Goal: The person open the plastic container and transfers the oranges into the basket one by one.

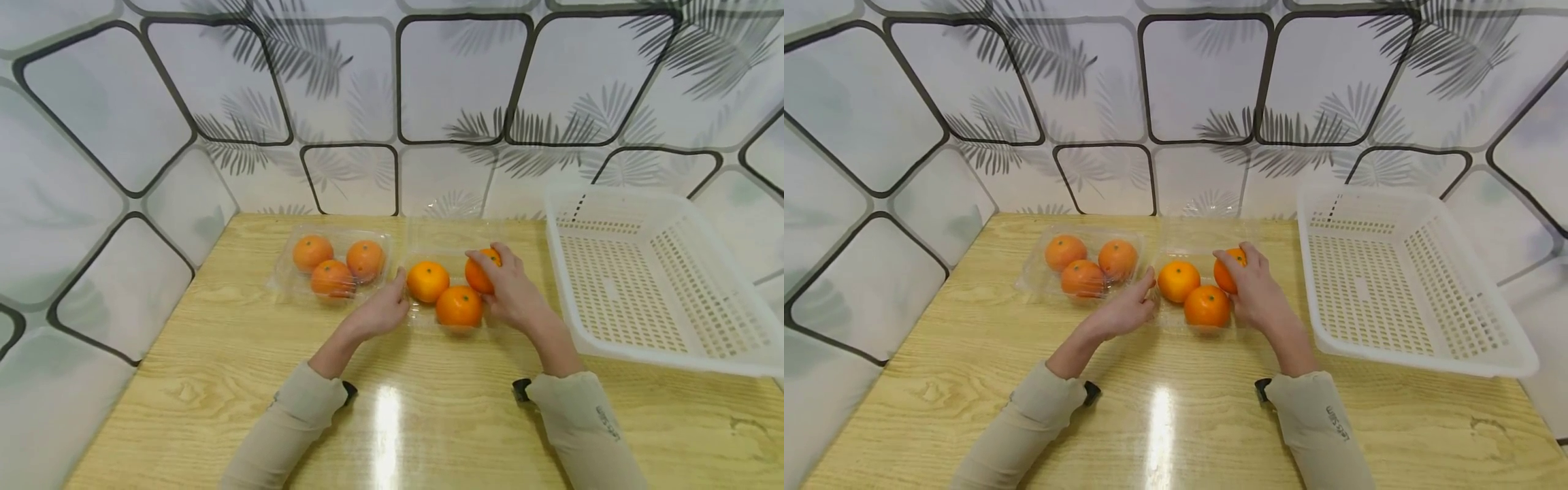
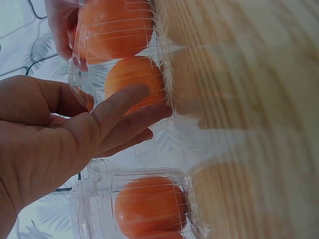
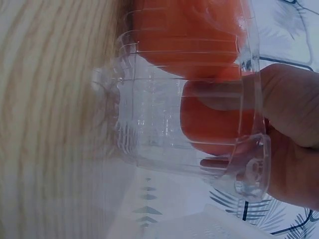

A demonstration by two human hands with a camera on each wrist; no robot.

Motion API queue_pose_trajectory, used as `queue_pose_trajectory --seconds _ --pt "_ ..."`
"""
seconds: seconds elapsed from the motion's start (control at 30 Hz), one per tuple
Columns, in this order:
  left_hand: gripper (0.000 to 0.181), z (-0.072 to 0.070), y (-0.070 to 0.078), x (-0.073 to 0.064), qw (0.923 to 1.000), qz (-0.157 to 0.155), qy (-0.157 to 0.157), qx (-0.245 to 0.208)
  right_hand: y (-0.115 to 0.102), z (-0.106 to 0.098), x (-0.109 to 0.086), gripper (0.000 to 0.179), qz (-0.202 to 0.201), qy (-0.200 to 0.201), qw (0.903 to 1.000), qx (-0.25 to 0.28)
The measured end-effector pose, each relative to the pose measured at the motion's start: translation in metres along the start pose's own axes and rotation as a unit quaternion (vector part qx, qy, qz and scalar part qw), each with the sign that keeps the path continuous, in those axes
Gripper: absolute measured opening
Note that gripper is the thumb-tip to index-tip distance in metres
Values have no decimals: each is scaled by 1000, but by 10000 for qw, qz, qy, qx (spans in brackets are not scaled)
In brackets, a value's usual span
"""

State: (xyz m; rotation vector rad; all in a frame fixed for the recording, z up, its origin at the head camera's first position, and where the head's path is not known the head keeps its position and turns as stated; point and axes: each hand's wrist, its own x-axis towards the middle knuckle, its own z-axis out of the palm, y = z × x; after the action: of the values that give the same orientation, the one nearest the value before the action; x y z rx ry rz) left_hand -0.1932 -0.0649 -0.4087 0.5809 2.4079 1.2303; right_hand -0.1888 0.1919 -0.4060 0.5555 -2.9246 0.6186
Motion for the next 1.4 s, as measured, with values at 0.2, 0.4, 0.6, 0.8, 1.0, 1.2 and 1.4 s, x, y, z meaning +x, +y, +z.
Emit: queue_pose_trajectory --seconds 0.2,0.4,0.6,0.8,1.0,1.2,1.4 --pt "66 -1 -1 2 10000 -3 20 85 -2 -6 1 71 40 -40 9998 183" --pt "66 0 -1 2 10000 28 -4 40 -2 -10 0 74 146 -51 9989 443" --pt "67 -1 1 2 10000 68 0 3 -5 -16 -1 75 119 107 9962 852" --pt "68 -1 2 0 9999 23 -47 -141 -5 -17 -4 75 39 280 9922 1210" --pt "68 1 -1 -2 9999 -13 -36 -112 -5 -16 -9 76 43 361 9878 1514" --pt "67 1 -2 -1 9999 56 -4 -136 -4 -16 -11 76 -94 426 9826 1804" --pt "67 1 -3 -1 9998 106 74 -149 -3 -16 -11 77 -147 502 9798 1929"
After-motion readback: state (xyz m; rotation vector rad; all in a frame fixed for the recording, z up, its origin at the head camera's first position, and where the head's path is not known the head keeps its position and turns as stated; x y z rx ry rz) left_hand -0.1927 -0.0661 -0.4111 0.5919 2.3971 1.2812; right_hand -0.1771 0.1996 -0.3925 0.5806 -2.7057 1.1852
